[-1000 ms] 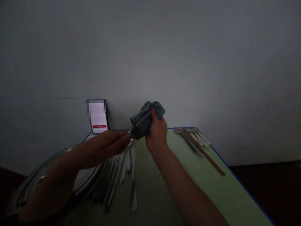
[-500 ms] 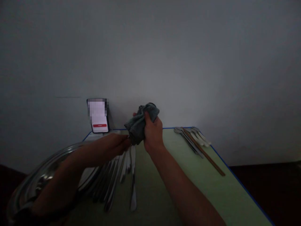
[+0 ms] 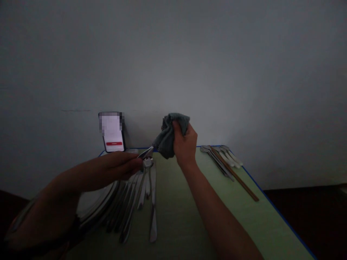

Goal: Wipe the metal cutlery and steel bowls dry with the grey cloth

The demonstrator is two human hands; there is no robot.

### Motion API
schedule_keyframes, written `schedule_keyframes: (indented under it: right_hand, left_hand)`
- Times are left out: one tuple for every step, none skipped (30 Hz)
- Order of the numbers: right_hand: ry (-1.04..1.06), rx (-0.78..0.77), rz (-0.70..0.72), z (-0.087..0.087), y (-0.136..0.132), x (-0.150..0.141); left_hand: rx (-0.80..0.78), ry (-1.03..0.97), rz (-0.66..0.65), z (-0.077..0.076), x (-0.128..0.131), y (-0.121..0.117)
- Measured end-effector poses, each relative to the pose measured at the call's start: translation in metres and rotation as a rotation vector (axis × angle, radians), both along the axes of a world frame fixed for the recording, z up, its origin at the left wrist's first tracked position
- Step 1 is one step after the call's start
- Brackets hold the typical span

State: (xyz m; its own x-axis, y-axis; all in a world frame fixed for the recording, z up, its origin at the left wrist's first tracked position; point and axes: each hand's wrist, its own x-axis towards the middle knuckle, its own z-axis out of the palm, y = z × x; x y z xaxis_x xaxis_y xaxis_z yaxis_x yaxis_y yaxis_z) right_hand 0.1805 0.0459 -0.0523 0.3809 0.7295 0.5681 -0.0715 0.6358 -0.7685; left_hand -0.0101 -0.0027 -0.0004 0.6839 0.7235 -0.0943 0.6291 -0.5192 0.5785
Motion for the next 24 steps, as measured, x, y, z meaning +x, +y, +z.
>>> schedule_keyframes:
  right_hand:
    - [0.116, -0.054, 0.043, -0.002, -0.001, -0.007]
    - [0.203, -0.098, 0.081, -0.003, -0.002, -0.014]
    - [0.275, -0.137, 0.111, -0.004, -0.004, -0.021]
    - [0.322, -0.168, 0.139, -0.005, -0.006, -0.027]
    - [0.347, -0.196, 0.161, -0.006, -0.008, -0.032]
    - [0.358, -0.22, 0.179, -0.006, -0.01, -0.036]
    - [0.355, -0.239, 0.199, -0.006, -0.012, -0.039]
    - [0.345, -0.253, 0.222, -0.006, -0.013, -0.042]
    - [0.331, -0.26, 0.245, -0.005, -0.014, -0.043]
    - [0.315, -0.262, 0.265, -0.004, -0.014, -0.043]
    - [0.295, -0.257, 0.279, -0.003, -0.014, -0.042]
    - [0.266, -0.25, 0.286, -0.002, -0.013, -0.039]
    - [0.221, -0.241, 0.286, 0.0, -0.013, -0.036]
    - [0.155, -0.231, 0.285, 0.001, -0.012, -0.031]
    - [0.069, -0.225, 0.29, 0.003, -0.012, -0.027]
    - [-0.031, -0.219, 0.307, 0.004, -0.013, -0.023]
    - [-0.145, -0.211, 0.335, 0.006, -0.014, -0.019]
    - [-0.271, -0.198, 0.374, 0.007, -0.016, -0.016]
    - [-0.399, -0.179, 0.414, 0.008, -0.018, -0.015]
    - [-0.518, -0.156, 0.445, 0.009, -0.021, -0.016]
    - [-0.623, -0.131, 0.464, 0.009, -0.024, -0.017]
    - [-0.71, -0.108, 0.471, 0.01, -0.027, -0.02]
    - [-0.776, -0.094, 0.468, 0.01, -0.029, -0.022]
    - [-0.823, -0.089, 0.457, 0.01, -0.031, -0.025]
  left_hand:
    - [0.019, -0.002, -0.004, -0.001, 0.004, 0.0]
    - [0.036, 0.0, -0.009, -0.003, 0.009, 0.001]
    - [0.049, 0.002, -0.012, -0.004, 0.013, 0.002]
    - [0.055, 0.0, -0.014, -0.006, 0.018, 0.003]
    - [0.063, -0.017, -0.008, -0.009, 0.022, 0.004]
    - [0.073, -0.038, 0.006, -0.011, 0.025, 0.006]
    - [0.089, -0.061, 0.028, -0.013, 0.027, 0.007]
    - [0.109, -0.078, 0.054, -0.014, 0.028, 0.009]
    - [0.124, -0.081, 0.08, -0.016, 0.028, 0.01]
    - [0.126, -0.071, 0.1, -0.016, 0.027, 0.012]
    - [0.115, -0.055, 0.11, -0.017, 0.025, 0.012]
    - [0.094, -0.047, 0.114, -0.016, 0.023, 0.013]
    - [0.073, -0.049, 0.119, -0.016, 0.02, 0.013]
    - [0.064, -0.063, 0.132, -0.015, 0.018, 0.013]
    - [0.077, -0.098, 0.161, -0.013, 0.015, 0.012]
    - [0.115, -0.149, 0.208, -0.011, 0.013, 0.012]
    - [0.171, -0.207, 0.265, -0.009, 0.012, 0.012]
    - [0.234, -0.258, 0.323, -0.007, 0.011, 0.012]
    - [0.295, -0.295, 0.373, -0.005, 0.011, 0.013]
    - [0.354, -0.316, 0.412, -0.003, 0.011, 0.013]
    - [0.408, -0.318, 0.438, -0.002, 0.011, 0.013]
    - [0.455, -0.303, 0.452, -0.001, 0.012, 0.014]
    - [0.494, -0.283, 0.46, 0.0, 0.012, 0.015]
    - [0.524, -0.269, 0.469, 0.0, 0.011, 0.015]
